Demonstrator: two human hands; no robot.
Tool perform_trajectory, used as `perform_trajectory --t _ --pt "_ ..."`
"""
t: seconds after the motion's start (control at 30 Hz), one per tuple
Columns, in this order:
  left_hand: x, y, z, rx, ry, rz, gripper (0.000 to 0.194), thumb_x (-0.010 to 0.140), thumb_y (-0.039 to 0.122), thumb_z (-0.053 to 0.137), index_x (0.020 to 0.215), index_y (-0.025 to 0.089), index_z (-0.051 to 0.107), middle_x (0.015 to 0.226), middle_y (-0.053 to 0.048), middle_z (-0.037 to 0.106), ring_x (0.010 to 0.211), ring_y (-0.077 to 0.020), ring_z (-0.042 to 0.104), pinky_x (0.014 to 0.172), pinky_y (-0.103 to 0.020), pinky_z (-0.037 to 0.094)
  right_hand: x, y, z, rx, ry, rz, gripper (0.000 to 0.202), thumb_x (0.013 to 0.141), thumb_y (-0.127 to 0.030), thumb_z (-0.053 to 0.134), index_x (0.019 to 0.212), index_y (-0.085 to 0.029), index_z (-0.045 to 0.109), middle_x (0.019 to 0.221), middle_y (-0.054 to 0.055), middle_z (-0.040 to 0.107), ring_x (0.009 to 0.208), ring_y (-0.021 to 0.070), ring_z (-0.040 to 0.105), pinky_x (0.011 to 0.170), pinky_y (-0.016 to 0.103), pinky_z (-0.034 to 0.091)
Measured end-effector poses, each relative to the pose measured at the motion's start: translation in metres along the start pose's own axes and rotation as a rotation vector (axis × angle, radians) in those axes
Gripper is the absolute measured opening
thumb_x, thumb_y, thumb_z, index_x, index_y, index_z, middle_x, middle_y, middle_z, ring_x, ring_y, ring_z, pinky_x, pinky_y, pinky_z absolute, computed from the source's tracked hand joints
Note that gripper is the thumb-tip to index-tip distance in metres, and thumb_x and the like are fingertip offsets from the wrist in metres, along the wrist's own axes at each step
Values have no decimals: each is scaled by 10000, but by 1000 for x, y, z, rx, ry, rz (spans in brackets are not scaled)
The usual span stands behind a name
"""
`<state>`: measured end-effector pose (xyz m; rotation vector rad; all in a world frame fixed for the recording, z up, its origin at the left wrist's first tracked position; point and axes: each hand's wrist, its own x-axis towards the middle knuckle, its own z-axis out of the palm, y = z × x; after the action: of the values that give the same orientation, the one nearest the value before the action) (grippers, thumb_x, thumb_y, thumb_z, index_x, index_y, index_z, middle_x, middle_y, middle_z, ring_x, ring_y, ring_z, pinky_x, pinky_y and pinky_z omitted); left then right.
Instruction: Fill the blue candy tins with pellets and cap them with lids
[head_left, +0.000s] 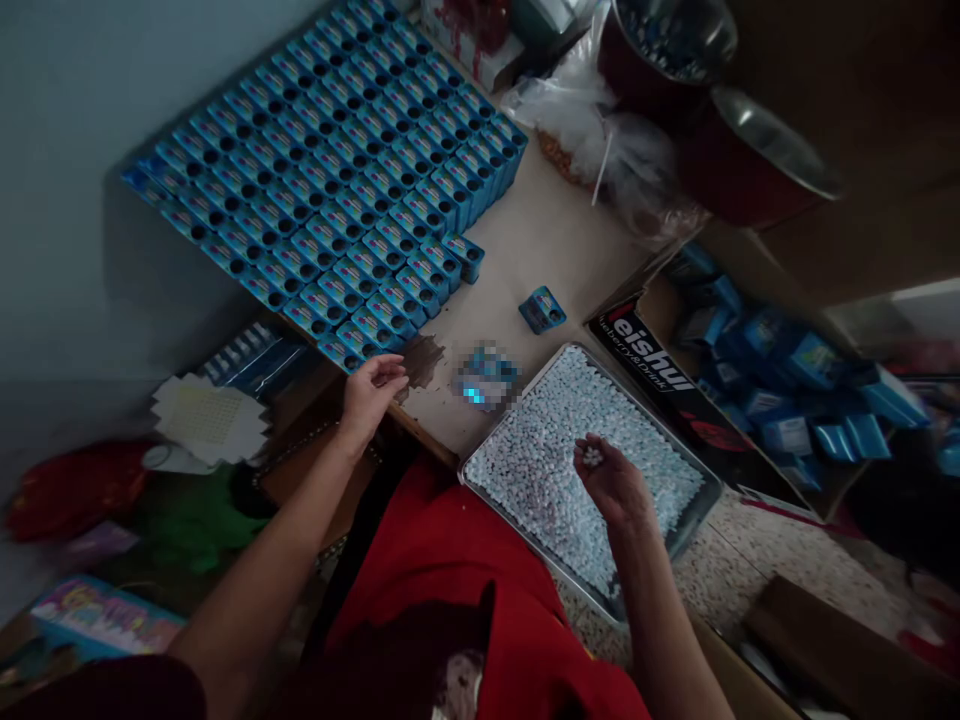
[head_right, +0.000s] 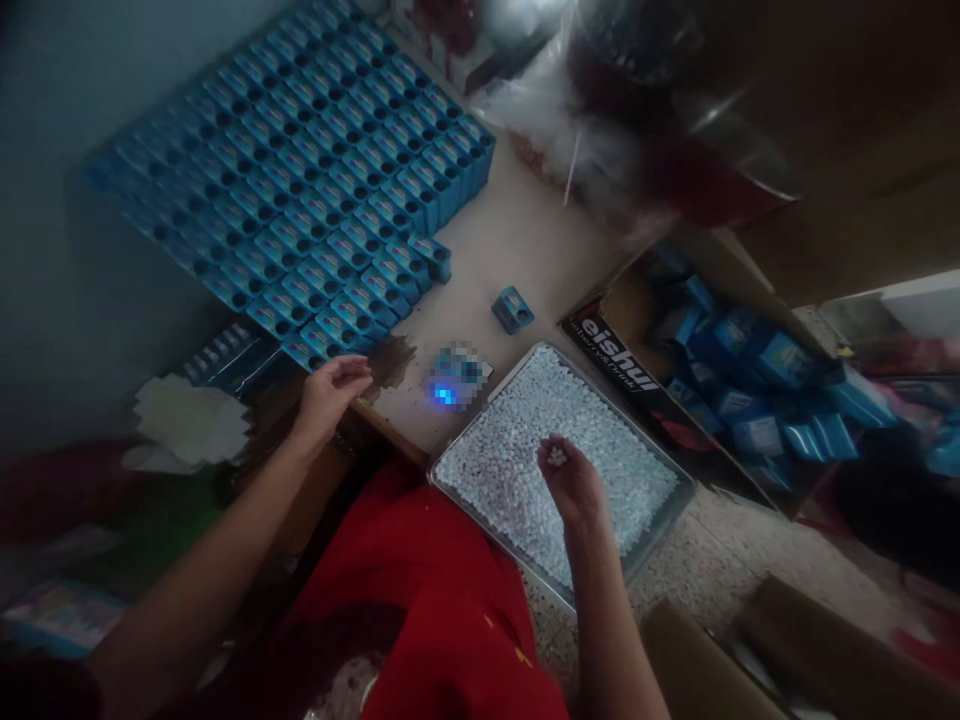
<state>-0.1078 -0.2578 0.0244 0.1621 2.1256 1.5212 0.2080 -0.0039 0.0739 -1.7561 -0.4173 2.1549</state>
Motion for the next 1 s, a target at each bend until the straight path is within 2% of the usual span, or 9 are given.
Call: perform_trajectory --t 0.13,0.23,0.43,0.67,0.8,0.9,1.0 --pt "-5 11 -6 32 -5 34 378 719 275 766 1078 168 714 965 -63 727 918 -199 690 927 -371 541 -4 12 4 2 -13 79 102 850 -94 650 927 -158 668 738 24 665 625 103 645 543 174 594" --pt "-2 23 -1 50 -27 74 356 725 264 759 1067 172 715 964 -60 730 916 -199 691 906 -363 550 -7 18 2 0 -45 102 143 841 -84 666 966 -154 673 746 17 659 595 86 627 520 146 580" --pt "8 40 13 82 -103 167 311 729 250 750 1029 179 715 984 -53 728 934 -198 684 919 -366 550 -8 20 0 -50 -29 52 193 789 -100 754 956 -160 677 798 31 682 650 104 660 547 156 604" --pt "12 37 20 140 -165 232 356 716 189 754 1070 200 716 1029 -51 720 955 -199 675 965 -389 546 -3 24 -6 -67 -2 -26 230 713 -81 801 899 -174 703 811 46 715 719 134 690 631 205 646" --pt "16 32 25 137 -185 237 367 717 177 752 1082 204 719 1032 -49 718 950 -194 677 972 -391 551 -6 26 -8 -131 -20 -83 313 624 -37 812 897 -158 715 848 67 736 753 136 701 659 193 632" --pt "20 29 32 106 -215 233 369 710 176 756 1076 194 721 1029 -57 715 951 -198 679 960 -389 558 -12 29 9 -225 -90 -108 315 637 -120 861 920 -152 728 877 78 747 708 118 667 582 179 584" --pt "21 27 40 87 -245 240 361 713 170 743 1073 183 722 1037 -68 711 950 -202 681 949 -392 563 -13 32 47 -350 -181 -193 344 656 -259 893 944 -156 734 835 64 742 630 92 601 520 170 498"
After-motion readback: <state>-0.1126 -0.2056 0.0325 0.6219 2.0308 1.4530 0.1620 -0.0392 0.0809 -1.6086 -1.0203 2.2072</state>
